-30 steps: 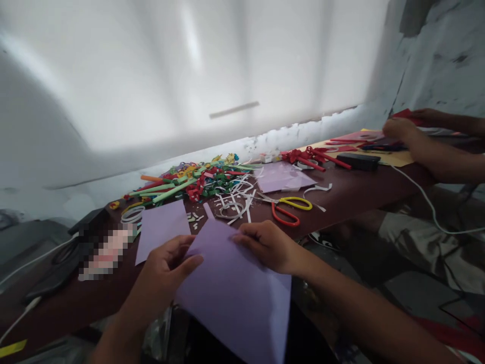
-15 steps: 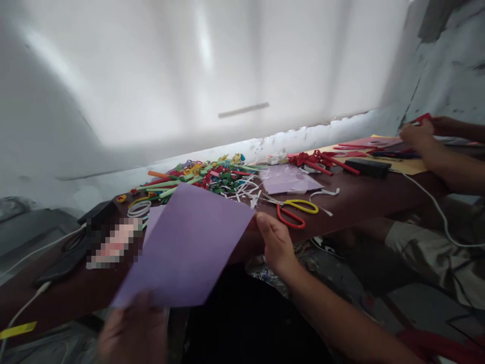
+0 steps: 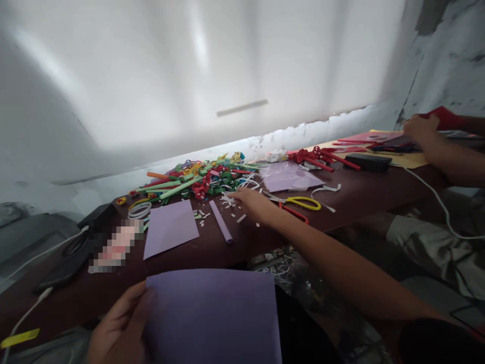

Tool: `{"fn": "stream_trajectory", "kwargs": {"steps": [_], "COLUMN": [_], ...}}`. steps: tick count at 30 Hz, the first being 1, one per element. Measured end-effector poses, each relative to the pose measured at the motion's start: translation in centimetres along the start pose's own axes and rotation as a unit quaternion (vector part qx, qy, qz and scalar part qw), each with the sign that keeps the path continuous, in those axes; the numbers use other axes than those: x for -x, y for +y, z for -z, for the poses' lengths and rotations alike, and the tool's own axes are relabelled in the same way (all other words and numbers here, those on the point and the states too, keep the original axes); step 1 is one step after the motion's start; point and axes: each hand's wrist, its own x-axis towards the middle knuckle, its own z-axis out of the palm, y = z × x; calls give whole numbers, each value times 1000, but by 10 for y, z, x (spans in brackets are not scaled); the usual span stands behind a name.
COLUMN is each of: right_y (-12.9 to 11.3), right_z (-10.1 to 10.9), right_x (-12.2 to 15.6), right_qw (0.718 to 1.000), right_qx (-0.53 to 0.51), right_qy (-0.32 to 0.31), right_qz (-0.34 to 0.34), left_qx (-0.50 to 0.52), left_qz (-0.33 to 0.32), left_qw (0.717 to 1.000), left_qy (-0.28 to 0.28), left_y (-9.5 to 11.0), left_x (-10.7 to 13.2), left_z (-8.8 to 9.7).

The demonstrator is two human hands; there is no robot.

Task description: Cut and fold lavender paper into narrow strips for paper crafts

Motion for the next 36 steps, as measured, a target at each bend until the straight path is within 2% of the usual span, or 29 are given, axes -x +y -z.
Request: {"fn": "stream_trajectory", "kwargs": {"steps": [3,6,8,11,13,15,18,24,29,36], "right_y": [-14,-47,-76,-115,-129,-134,-130,-127,-128,-130], "right_z": [26,46,51,46,38,30,24,28,32,32], "right_x": [16,54,85,123,133,133,126,124,125,123], "right_qw": [998,988,961,936,922,910,902,907,905,917], "right_qx": [-23,-74,-197,-334,-385,-412,-429,-418,-422,-394], "right_qy": [65,133,185,108,45,19,24,32,12,30], "right_qz": [9,26,64,37,-3,-31,-50,-51,-49,-57], "left_qx": [-22,-20,8,44,55,63,55,48,39,9], "left_qz": [14,-20,-32,-30,-21,-9,-6,-7,-35,-53], "left_qw": [999,997,998,999,998,997,995,992,991,992], "left_qy": [37,66,45,10,-15,-49,-82,-119,-121,-115], "left_y": [8,13,14,16,19,23,28,34,39,42], "left_x": [7,21,33,52,64,72,80,84,87,90], "left_z": [-17,-33,-43,-54,-58,-60,-60,-63,-69,-69]}}
